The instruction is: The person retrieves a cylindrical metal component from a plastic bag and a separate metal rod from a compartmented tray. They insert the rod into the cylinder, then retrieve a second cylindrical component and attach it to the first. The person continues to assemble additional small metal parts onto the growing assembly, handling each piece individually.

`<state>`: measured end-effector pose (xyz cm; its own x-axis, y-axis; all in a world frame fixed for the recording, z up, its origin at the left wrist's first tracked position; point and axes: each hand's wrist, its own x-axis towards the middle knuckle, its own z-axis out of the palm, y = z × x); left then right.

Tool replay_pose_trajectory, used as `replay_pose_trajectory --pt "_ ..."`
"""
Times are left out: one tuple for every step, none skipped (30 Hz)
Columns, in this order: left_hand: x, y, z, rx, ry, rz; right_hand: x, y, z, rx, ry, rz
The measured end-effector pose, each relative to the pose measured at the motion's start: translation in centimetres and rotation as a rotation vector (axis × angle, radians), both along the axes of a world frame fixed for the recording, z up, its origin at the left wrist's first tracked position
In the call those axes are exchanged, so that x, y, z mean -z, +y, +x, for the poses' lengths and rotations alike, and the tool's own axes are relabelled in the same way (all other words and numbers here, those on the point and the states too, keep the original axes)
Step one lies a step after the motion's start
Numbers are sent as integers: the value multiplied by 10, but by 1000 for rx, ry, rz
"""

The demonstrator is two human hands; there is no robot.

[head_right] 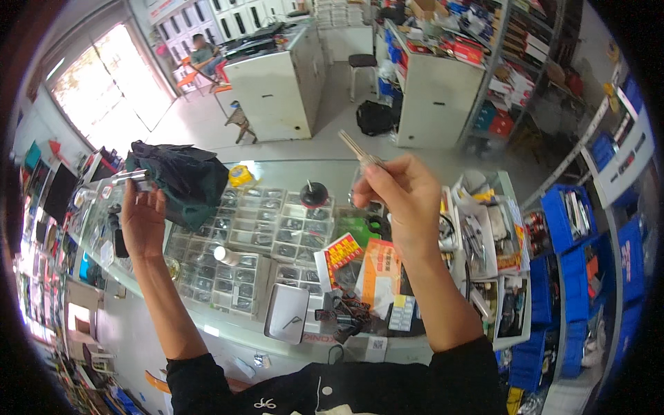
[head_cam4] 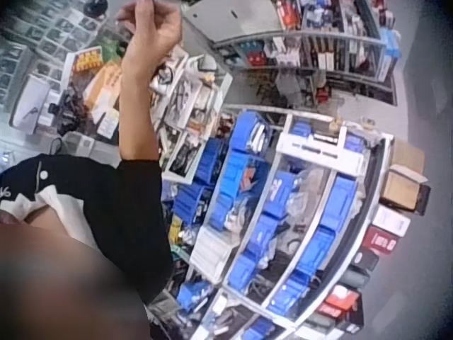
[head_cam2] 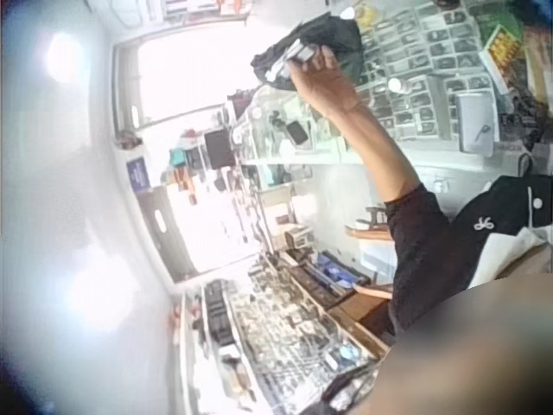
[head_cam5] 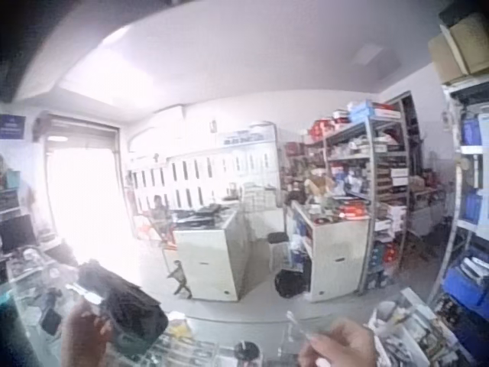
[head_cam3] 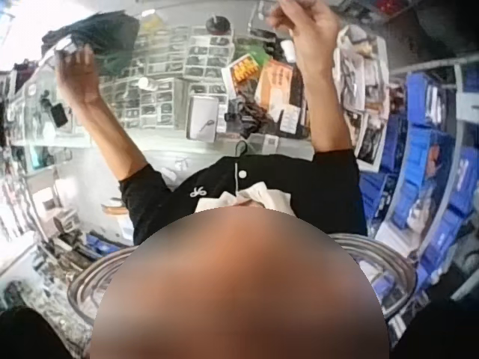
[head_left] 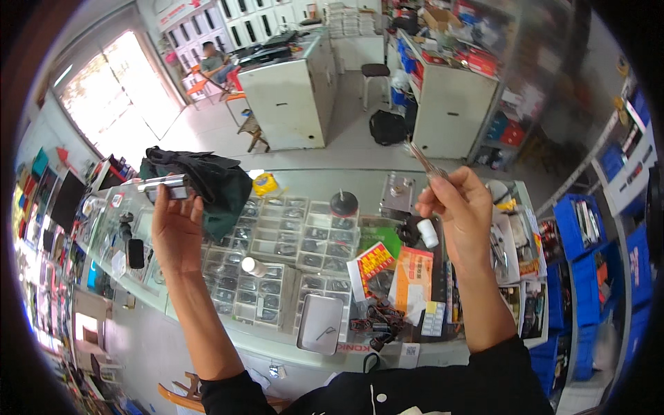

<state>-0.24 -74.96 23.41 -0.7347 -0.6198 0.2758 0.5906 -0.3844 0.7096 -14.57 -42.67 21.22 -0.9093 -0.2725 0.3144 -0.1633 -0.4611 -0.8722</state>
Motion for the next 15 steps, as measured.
replay_pose_trajectory --pt "2 -1 -1 -20 0 -12 0 0 0 -29 -5 -13" --pt "3 -2 -1 -2 1 -15 0 0 1 -20 6 -5" --pt "4 -3 -2 -8 10 -12 -1 0 2 -14 7 -7" --pt "5 -3 -2 -1 3 -19 -1 0 2 -15 5 -5" --pt "5 -2 -2 -9 1 -23 -1 0 3 -17 4 -3" --pt "4 0 -1 -36 -7 -19 -1 0 4 -20 5 -5" --pt "3 4 1 -12 -9 -25 -1 0 5 -37 -7 -26" --pt "3 10 4 -9 -18 -22 -2 0 6 -59 -12 -51" --pt "2 18 8 -63 -53 22 -3 0 9 -92 -17 -70" --pt "1 28 12 -33 -66 13 -5 1 12 -101 -16 -75" --pt "2 40 18 -42 -71 -23 -6 1 16 -124 -18 -73" --pt "3 54 22 -49 -86 -48 -8 0 22 -146 -32 -66" --pt "5 69 29 -64 -98 -58 -9 -2 29 -223 -15 -62" --pt "10 85 35 -69 -139 -49 -10 -5 38 -305 -10 -51" --pt "15 101 44 -62 -153 -51 -9 -9 49 -393 -9 -45"
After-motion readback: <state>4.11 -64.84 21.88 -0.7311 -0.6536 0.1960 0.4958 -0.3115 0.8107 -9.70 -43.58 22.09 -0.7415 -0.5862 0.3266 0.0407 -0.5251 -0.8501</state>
